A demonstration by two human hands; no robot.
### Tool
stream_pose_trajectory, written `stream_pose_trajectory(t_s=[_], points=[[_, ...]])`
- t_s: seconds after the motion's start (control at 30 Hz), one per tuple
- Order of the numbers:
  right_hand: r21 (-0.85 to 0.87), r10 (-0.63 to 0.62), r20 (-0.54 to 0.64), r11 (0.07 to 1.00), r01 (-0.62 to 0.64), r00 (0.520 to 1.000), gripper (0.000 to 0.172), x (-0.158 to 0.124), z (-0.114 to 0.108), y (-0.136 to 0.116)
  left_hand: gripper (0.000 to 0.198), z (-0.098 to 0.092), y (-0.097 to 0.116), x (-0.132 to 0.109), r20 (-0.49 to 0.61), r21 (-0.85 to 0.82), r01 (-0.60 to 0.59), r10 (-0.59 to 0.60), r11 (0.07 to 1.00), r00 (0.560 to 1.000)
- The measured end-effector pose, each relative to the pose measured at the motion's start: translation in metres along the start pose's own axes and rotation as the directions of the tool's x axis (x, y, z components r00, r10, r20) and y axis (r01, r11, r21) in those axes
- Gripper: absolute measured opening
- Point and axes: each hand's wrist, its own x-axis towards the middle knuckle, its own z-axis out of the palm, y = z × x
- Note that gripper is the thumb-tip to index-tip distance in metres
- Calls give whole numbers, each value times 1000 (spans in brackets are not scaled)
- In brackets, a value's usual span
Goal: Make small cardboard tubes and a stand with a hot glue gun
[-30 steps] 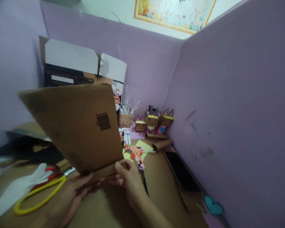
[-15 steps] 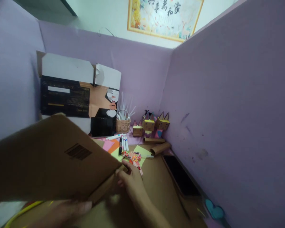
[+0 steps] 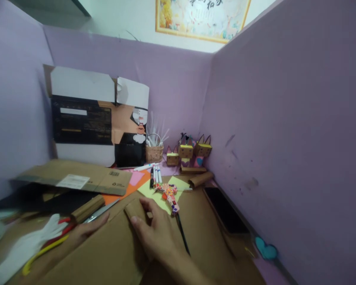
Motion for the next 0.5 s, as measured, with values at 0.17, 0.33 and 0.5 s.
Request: stream_pose_trajectory(t_s=[0.17,0.33,0.5], points=[[-194,-152,160,964,182,975,62,-2,-9,1,34,-6,23,-9,165,-36,160,-152,987,975],[-320,-171,88,928,190,981,41,-2,-9,3,34,-13,31,-5,232,81,134,-149,988,961],[-434,-343,90,832,346,935,30,-4,-8,1,36,-16,30,-6,235,177,110,-151,978,960]])
